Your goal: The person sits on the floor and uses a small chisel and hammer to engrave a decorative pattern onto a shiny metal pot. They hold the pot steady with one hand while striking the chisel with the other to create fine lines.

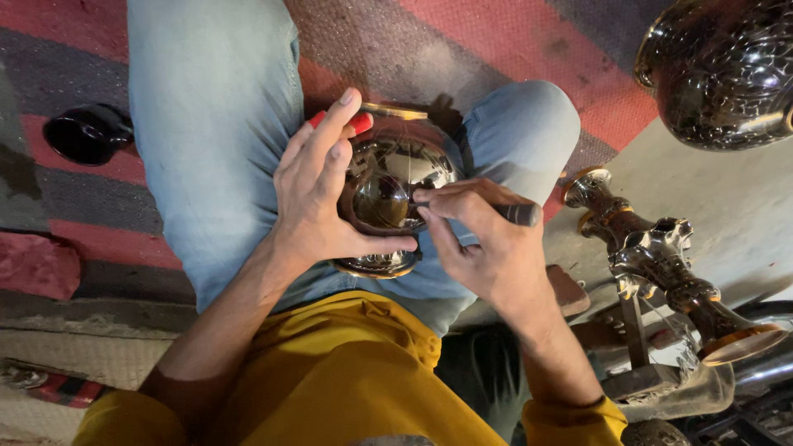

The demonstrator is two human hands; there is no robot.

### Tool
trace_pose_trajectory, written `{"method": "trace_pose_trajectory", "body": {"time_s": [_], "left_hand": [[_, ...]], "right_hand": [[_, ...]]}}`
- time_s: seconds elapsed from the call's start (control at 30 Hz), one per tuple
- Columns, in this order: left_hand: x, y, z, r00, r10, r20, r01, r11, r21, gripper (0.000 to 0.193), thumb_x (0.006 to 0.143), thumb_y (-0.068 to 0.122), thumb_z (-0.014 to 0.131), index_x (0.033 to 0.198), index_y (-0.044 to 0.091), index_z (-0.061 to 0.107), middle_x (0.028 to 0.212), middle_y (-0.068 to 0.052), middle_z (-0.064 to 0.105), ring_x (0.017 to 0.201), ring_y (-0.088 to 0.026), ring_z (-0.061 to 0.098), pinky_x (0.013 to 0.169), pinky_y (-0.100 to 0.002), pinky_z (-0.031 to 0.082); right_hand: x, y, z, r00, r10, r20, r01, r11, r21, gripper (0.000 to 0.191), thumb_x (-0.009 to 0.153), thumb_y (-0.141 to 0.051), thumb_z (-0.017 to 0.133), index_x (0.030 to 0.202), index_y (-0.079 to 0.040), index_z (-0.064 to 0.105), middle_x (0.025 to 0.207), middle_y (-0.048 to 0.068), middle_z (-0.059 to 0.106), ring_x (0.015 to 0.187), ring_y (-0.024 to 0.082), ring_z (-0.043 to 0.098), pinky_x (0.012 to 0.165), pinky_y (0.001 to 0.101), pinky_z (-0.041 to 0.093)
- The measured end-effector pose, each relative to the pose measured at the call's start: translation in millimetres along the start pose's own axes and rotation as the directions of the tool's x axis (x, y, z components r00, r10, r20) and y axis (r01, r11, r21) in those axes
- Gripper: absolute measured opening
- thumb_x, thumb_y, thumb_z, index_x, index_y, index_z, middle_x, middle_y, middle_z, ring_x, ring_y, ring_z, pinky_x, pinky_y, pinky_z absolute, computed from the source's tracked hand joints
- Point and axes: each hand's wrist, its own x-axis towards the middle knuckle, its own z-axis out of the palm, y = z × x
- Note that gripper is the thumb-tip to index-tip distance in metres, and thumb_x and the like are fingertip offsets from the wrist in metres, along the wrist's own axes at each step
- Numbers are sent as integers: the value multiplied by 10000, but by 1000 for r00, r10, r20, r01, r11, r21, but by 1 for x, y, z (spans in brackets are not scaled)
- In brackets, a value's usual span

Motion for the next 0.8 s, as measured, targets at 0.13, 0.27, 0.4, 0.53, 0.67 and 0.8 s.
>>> {"method": "trace_pose_trajectory", "body": {"time_s": [0.13, 0.27, 0.4, 0.53, 0.67, 0.8], "left_hand": [[0, 2, -3, 1000, -12, 5, 12, 1000, -5, 1493, 704, 687, 1004, 1721, 344, -33, 1632, -228, 329, 1423, -375, 555, 1154, -475, 478], [1, 2, -4, 1000, -11, 2, 11, 1000, -9, 1490, 699, 684, 1001, 1724, 342, -26, 1631, -224, 333, 1381, -382, 591, 1151, -478, 469], [3, 3, -4, 1000, -13, 10, 13, 1000, -5, 1480, 696, 686, 990, 1720, 332, -19, 1624, -221, 344, 1319, -350, 640, 1133, -484, 461], [3, 3, -5, 1000, -1, 3, 1, 999, 32, 1469, 707, 688, 984, 1720, 295, -5, 1607, -224, 359, 1293, -357, 646, 1154, -512, 468], [3, 3, -5, 1000, 0, 2, 0, 1000, 31, 1454, 714, 690, 976, 1719, 291, 3, 1603, -225, 360, 1281, -358, 650, 1152, -509, 472], [2, 2, -6, 1000, -7, 27, 6, 999, 48, 1437, 726, 686, 959, 1722, 296, -2, 1603, -230, 361, 1262, -356, 675, 1164, -531, 456]], "right_hand": [[-11, 7, 10, 997, 14, -82, -10, 999, 51, 232, 902, 76, 792, 1016, -27, 618, 1048, 105, 748, 976, 218, 768, 847, 297, 609], [-26, 15, 21, 909, 363, -206, -282, 898, 339, 182, 972, 71, 734, 1088, 12, 608, 1104, 114, 756, 924, 99, 730, 761, 204, 584], [-38, 12, 35, 818, 449, -360, -319, 874, 366, 184, 978, 85, 760, 1086, 23, 625, 1067, 132, 759, 869, 85, 688, 748, 193, 552], [-37, 3, 56, 673, 606, -424, -357, 768, 532, 182, 953, 74, 751, 1078, 35, 625, 1004, 136, 749, 869, 120, 734, 792, 223, 605], [-29, -2, 72, 537, 685, -491, -327, 706, 628, 172, 964, 48, 750, 1061, 33, 609, 938, 114, 736, 820, 122, 718, 781, 237, 603], [-26, -7, 78, 461, 721, -518, -365, 686, 629, 169, 960, 42, 753, 1041, 36, 605, 916, 111, 730, 811, 122, 715, 768, 245, 607]]}}
